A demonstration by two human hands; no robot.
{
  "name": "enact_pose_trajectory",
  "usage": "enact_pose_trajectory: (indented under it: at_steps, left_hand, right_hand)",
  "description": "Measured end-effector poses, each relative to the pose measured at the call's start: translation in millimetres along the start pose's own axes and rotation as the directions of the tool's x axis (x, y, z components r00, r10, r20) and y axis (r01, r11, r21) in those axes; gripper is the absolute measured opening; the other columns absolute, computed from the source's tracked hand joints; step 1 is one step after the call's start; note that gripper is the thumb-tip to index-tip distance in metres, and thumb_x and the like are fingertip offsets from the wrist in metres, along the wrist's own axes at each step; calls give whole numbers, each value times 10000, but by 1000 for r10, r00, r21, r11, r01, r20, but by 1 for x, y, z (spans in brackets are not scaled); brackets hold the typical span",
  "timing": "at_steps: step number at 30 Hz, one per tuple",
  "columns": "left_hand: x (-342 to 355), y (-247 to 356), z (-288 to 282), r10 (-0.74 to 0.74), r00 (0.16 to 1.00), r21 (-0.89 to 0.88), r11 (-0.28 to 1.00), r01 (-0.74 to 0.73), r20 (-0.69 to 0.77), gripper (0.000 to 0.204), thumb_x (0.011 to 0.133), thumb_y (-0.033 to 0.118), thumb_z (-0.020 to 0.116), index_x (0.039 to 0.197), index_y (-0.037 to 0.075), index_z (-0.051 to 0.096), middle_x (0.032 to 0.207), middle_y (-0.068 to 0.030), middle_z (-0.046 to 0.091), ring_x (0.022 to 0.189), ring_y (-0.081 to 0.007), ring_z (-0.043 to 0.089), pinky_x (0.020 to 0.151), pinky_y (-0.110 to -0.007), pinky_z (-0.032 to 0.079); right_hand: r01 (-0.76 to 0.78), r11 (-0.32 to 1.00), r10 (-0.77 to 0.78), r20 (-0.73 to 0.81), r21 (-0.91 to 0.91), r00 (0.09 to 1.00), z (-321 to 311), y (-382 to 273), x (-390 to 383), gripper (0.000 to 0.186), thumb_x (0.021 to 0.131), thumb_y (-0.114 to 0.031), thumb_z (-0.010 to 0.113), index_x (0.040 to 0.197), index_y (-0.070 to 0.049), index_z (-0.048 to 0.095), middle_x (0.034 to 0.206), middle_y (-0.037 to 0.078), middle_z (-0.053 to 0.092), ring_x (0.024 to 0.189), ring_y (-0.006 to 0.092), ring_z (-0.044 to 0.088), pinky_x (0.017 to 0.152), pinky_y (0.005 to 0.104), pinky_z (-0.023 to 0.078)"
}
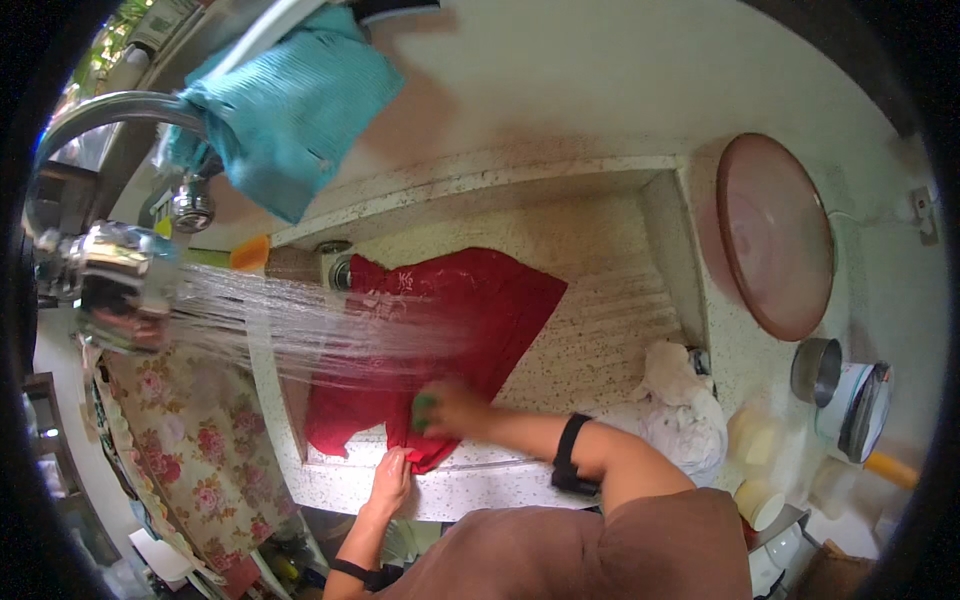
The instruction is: The person hand washes a red t-shirt in a sink using a green sponge, then rinses and wrings it. They proceed to wash a white t-shirt with a graphic print, scrubbing, rinsing, and wringing it under running water.
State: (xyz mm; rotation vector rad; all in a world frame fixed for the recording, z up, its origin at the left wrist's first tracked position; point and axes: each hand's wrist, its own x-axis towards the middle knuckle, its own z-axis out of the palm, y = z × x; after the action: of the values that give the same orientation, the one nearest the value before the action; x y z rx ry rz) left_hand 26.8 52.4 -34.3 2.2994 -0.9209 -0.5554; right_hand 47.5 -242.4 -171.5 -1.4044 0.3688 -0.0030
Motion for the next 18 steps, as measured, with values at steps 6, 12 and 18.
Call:
enact_pose_trajectory:
  at_steps: [6,12,18]
  left_hand:
    - [15,13,-12,-190,975,114,978,177,116,411,812,163,651,1186,27,548,1159,-228,552,976,-409,592,816,-438,517]
    - [93,66,23,-4,976,490,866,-106,217,789,822,452,645,1471,117,344,1528,-241,216,1405,-441,212,1100,-590,251]
    - [71,60,36,-120,858,371,924,-88,500,772,883,555,515,1449,51,366,1545,-158,258,1419,-382,214,1126,-593,162]
  right_hand:
    - [-533,136,204,-502,-835,840,-155,-48,50,394,865,-413,658,1138,-132,690,1200,189,592,1137,304,524,990,465,409]
    - [81,456,-170,3,-886,985,-150,-5,17,332,844,-365,687,1043,-103,725,1092,153,644,1080,332,542,933,473,423]
    - [46,145,15,48,-988,999,-73,-54,-35,281,875,-404,598,986,-185,734,937,64,691,1014,292,594,891,440,456]
